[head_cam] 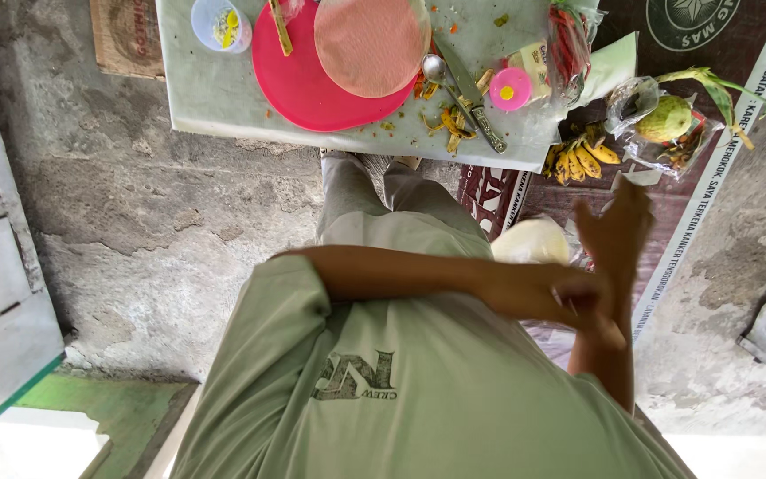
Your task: The person unwraps a thin flat sheet and places it on a pink tray. They add a banana slice, a spoonful of green paste, and a dark crumbly topping, then fold the sheet into a roll. The person repeats the process with a second sheet, adding the same fillings and folding it.
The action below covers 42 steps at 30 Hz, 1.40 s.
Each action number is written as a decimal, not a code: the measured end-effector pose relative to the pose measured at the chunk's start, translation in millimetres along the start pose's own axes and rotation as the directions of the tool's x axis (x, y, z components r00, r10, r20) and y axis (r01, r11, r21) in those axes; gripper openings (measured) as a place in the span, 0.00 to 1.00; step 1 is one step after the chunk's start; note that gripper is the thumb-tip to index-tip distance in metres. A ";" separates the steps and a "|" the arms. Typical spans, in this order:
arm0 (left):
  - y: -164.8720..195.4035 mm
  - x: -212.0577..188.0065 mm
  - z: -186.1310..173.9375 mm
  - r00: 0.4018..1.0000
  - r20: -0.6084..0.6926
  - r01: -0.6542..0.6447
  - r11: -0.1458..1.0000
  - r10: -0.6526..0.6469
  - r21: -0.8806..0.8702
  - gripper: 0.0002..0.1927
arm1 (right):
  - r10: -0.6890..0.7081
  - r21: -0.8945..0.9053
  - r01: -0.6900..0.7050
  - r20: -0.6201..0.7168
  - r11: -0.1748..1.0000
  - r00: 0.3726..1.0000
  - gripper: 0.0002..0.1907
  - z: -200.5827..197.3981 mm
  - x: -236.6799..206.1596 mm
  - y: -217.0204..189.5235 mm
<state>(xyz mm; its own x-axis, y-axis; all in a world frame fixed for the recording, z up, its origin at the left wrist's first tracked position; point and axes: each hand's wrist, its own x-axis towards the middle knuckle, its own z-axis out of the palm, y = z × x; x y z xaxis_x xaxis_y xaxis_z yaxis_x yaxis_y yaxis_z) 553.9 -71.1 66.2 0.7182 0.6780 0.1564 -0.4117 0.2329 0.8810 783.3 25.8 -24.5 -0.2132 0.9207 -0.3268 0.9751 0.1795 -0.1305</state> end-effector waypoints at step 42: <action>26.7 -248.6 -267.3 0.626 -0.780 0.545 0.716 -0.002 0.435 0.09 | -0.013 0.476 0.219 -0.398 0.852 0.917 0.06 71.5 52.9 -232.9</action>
<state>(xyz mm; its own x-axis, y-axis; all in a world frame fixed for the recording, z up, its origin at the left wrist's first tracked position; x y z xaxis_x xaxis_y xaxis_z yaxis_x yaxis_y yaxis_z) 214.5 -47.1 -68.5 0.0127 0.9675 -0.2526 0.3409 0.2333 0.9107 540.6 7.9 -78.3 -0.1840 0.9801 0.0745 0.7550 0.1895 -0.6278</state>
